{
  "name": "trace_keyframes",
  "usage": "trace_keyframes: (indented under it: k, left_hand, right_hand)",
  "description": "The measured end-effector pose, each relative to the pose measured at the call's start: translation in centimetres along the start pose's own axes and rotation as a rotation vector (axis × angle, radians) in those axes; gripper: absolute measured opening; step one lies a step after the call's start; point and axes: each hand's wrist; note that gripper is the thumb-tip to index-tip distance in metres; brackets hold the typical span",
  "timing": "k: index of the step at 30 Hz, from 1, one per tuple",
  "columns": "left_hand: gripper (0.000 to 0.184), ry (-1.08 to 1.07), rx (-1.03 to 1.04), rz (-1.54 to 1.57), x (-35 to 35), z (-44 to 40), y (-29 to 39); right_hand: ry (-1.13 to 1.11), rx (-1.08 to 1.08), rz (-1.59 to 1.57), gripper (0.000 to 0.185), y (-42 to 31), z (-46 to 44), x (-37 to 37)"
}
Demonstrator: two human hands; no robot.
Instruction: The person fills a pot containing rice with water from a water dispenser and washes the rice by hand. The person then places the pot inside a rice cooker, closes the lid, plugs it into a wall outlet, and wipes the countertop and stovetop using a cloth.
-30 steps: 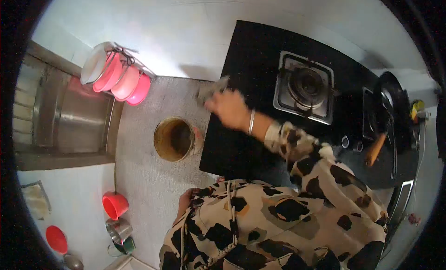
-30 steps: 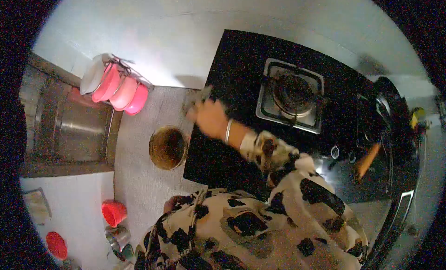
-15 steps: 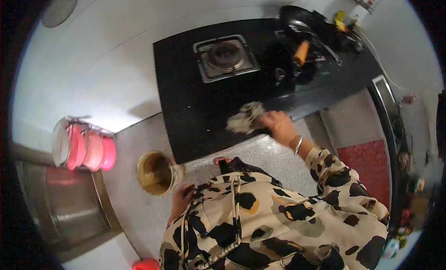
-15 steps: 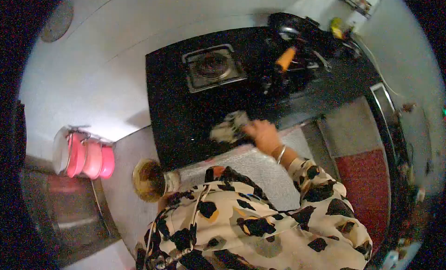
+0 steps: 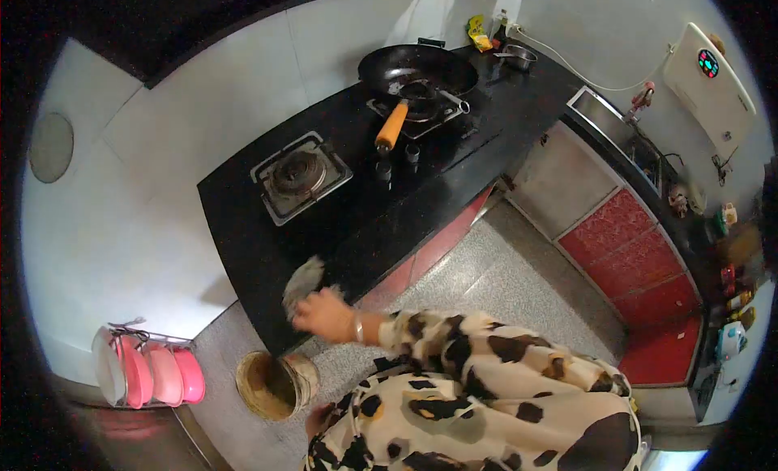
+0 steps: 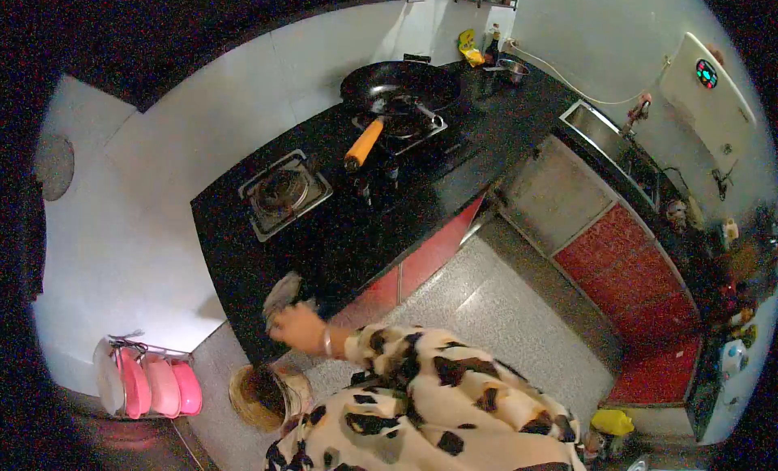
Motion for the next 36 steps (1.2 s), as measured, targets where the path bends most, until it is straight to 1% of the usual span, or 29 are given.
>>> trace_keyframes:
  k: [1, 2, 3, 4, 5, 7, 9, 11, 12, 13, 15, 16, 17, 18, 19, 20, 22, 23, 24, 25, 26, 27, 28, 29, 31, 32, 34, 35, 36]
  left_hand:
    - [0.032, 0.163, 0.088, 0.354, 1.6, 0.2, -1.3]
    - [0.033, 0.323, 0.181, 0.705, 1.4, 0.0, -0.7]
    - [0.035, 0.151, -0.155, 0.922, 0.2, 0.0, -0.9]
    - [0.035, 0.109, -0.249, 1.026, -0.4, -0.9, -0.4]
    - [0.035, 0.096, -0.255, 1.103, -0.2, -1.9, 0.2]
    - [0.035, 0.074, -0.255, 1.225, 0.4, -4.3, 1.4]
    - [0.034, 0.053, -0.257, 1.323, 1.2, -6.7, 2.6]
    - [0.034, 0.044, -0.247, 1.395, 1.6, -8.5, 3.7]
    - [0.034, 0.036, -0.246, 1.428, 1.8, -9.3, 4.3]
    - [0.034, 0.031, -0.248, 1.449, 1.9, -10.2, 4.9]
    - [0.033, 0.031, -0.262, 1.485, 2.2, -10.7, 5.5]
    - [0.033, 0.032, -0.266, 1.495, 2.4, -10.9, 5.9]
    - [0.033, 0.03, -0.284, 1.483, 2.4, -10.9, 6.3]
    - [0.034, -0.044, -0.242, 1.454, 2.2, -11.1, 6.9]
    - [0.035, -0.121, -0.2, 1.426, 2.0, -11.3, 7.6]
    - [0.033, -0.118, -0.212, 1.388, 2.2, -11.5, 7.9]
    - [0.03, -0.148, -0.267, 1.326, 1.5, -12.3, 9.9]
    - [0.029, -0.174, -0.291, 1.29, 1.1, -12.8, 10.8]
    - [0.027, -0.199, -0.318, 1.253, 0.7, -13.2, 11.7]
    - [0.026, -0.228, -0.347, 1.211, 0.3, -13.8, 12.8]
    - [0.025, -0.271, -0.4, 1.172, -0.2, -14.3, 13.8]
    - [0.024, -0.336, -0.498, 1.134, -0.6, -15.1, 14.7]
    - [0.023, -0.41, -0.6, 1.107, -1.1, -15.8, 15.7]
    - [0.023, -0.407, -0.613, 1.1, -1.4, -15.1, 17.6]
    - [0.02, -0.036, -0.017, 0.949, -1.2, -13.2, 22.6]
    - [0.02, -0.031, -0.026, 0.954, -1.0, -13.0, 22.3]
    - [0.019, -0.012, 0.037, 0.372, -0.4, -12.6, 20.9]
    - [0.019, -0.004, 0.03, 0.378, 0.1, -12.0, 20.7]
    - [0.02, 0.023, 0.057, 0.312, 0.7, -11.3, 20.5]
  right_hand:
    - [0.136, -0.044, -0.003, 0.028, -0.5, 0.0, 1.1]
    - [0.148, -0.044, -0.002, 0.028, 0.7, 0.2, 0.9]
    - [0.103, 0.01, -0.017, 0.028, 2.0, 0.4, 0.8]
    - [0.055, 0.062, -0.03, 0.028, 3.5, 0.8, 0.4]
    - [0.035, 0.146, -0.044, 0.028, 6.0, 2.1, -0.7]
    - [0.187, 0.234, 0.014, 0.03, 12.1, 6.0, -2.2]
    - [0.199, 0.391, 0.1, 0.026, 17.7, 10.8, -5.6]
    - [0.342, 0.511, 0.115, 0.024, 23.9, 16.0, -8.2]
    - [0.385, 0.601, 0.22, 0.022, 27.5, 18.5, -9.0]
    - [0.305, 0.798, 0.343, 0.023, 30.7, 21.4, -9.7]
    - [0.199, 1.024, 0.479, 0.019, 37.1, 26.8, -12.3]
    - [0.129, 1.195, 0.425, 0.019, 38.1, 28.2, -15.3]
    - [0.168, 1.278, 0.357, 0.02, 40.5, 30.2, -16.0]
    - [0.228, 1.276, 0.342, 0.025, 41.5, 31.2, -17.0]
    - [0.254, 1.213, 0.274, 0.027, 41.2, 31.1, -18.0]
    - [0.282, 1.145, 0.209, 0.029, 40.4, 29.9, -19.1]
    - [0.204, 0.989, 0.132, 0.033, 35.7, 25.3, -20.2]
    - [0.208, 0.863, 0.137, 0.033, 33.5, 23.1, -19.1]
    - [0.154, 0.79, -0.067, 0.031, 30.3, 20.6, -19.2]
    - [0.214, 0.514, -0.038, 0.028, 29.3, 19.2, -16.6]
    - [0.178, 0.408, 0.071, 0.048, 27.6, 17.6, -13.4]
    - [0.148, 0.329, 0.068, 0.048, 25.9, 16.8, -12.4]
    - [0.147, 0.32, 0.055, 0.05, 26.2, 16.3, -9.8]
    - [0.184, 0.388, 0.018, 0.05, 26.7, 16.7, -9.9]
    - [0.231, 0.535, -0.04, 0.049, 29.6, 17.9, -11.4]
    - [0.236, 0.617, -0.068, 0.048, 31.5, 19.3, -12.3]
    - [0.209, 0.818, -0.044, 0.048, 36.4, 22.0, -14.9]
    - [0.253, 0.959, 0.023, 0.049, 39.4, 23.7, -15.2]
    - [0.275, 1.034, 0.128, 0.048, 42.6, 25.5, -15.4]
Point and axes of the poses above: each hand's wrist, its own z-axis away from the middle knuckle, its own x-axis out of the palm, y = z × x, and after that the axes turned 3 degrees about -y, right-handed
